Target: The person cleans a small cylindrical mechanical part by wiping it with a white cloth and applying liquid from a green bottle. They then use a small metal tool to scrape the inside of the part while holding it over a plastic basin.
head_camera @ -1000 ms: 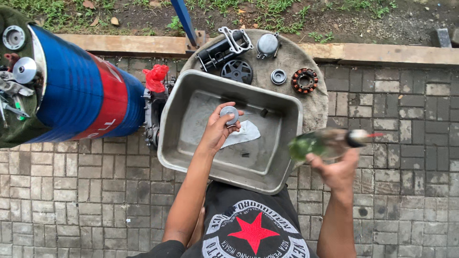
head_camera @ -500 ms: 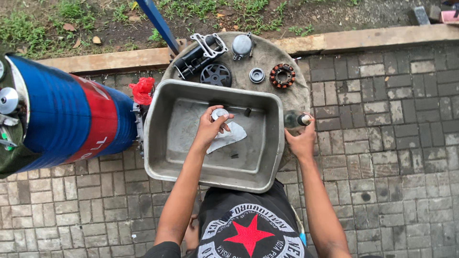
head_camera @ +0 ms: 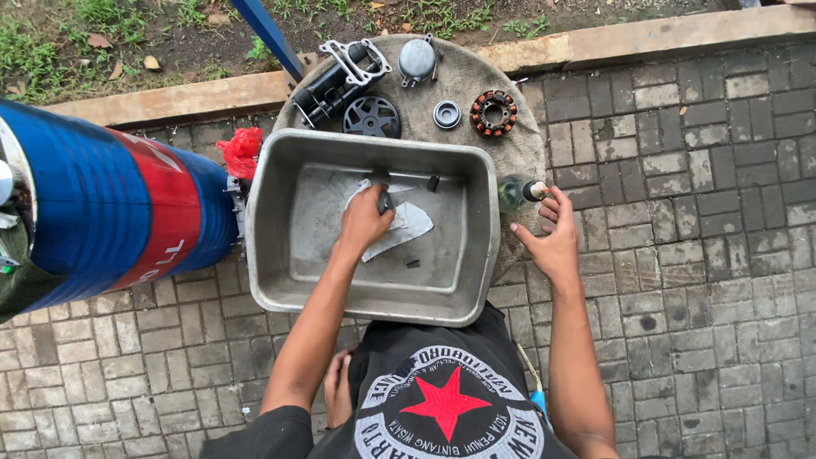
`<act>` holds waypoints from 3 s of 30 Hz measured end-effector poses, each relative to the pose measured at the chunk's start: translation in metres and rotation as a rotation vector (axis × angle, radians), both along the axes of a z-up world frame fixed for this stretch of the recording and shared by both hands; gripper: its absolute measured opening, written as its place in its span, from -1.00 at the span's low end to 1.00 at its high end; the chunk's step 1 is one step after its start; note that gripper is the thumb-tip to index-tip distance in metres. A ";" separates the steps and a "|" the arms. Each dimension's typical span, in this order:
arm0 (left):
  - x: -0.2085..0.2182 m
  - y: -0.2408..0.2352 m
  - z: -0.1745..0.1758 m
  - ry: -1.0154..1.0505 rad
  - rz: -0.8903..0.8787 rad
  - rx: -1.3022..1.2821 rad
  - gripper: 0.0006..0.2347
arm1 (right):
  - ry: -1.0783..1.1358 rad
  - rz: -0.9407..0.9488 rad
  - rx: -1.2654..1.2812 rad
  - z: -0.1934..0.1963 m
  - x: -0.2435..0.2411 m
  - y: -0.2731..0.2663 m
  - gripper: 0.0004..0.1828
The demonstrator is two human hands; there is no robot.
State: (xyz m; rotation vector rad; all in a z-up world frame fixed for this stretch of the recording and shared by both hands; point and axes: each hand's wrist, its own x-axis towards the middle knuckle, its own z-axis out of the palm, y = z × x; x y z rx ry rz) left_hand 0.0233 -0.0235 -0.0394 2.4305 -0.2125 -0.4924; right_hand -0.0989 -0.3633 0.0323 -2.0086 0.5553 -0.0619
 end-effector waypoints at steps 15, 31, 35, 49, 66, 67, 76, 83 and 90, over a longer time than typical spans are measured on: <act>0.042 -0.014 0.168 0.220 -0.501 0.160 -0.57 | 0.084 -0.047 -0.005 -0.015 -0.015 -0.009 -0.08; 0.198 -0.179 -0.037 -0.157 -0.404 0.377 -0.52 | 0.006 -0.055 -0.118 -0.013 0.033 0.016 0.11; 0.195 -0.177 -0.007 -0.167 -0.408 0.325 -0.50 | -0.080 -0.143 -0.145 -0.041 0.036 0.018 0.01; 0.103 -0.133 0.164 0.412 -0.038 -0.933 -0.37 | -0.116 -0.208 -0.119 0.026 -0.011 -0.005 -0.05; 0.044 -0.124 0.142 1.019 0.071 -1.839 -0.61 | -0.138 0.204 -0.050 0.089 -0.015 0.024 -0.05; 0.043 -0.120 0.142 1.012 0.081 -1.841 -0.61 | -0.137 0.213 -0.047 0.091 -0.015 0.027 -0.05; 0.028 -0.100 0.146 1.089 0.184 -1.852 -0.59 | -0.132 0.263 0.001 0.106 -0.011 0.052 -0.08; 0.018 -0.088 0.123 0.900 0.107 -1.801 -0.47 | -0.173 0.259 0.005 0.106 -0.021 0.060 -0.06; 0.008 -0.060 0.105 0.682 0.193 -1.687 -0.49 | -0.059 0.355 -0.047 0.140 -0.034 0.083 -0.15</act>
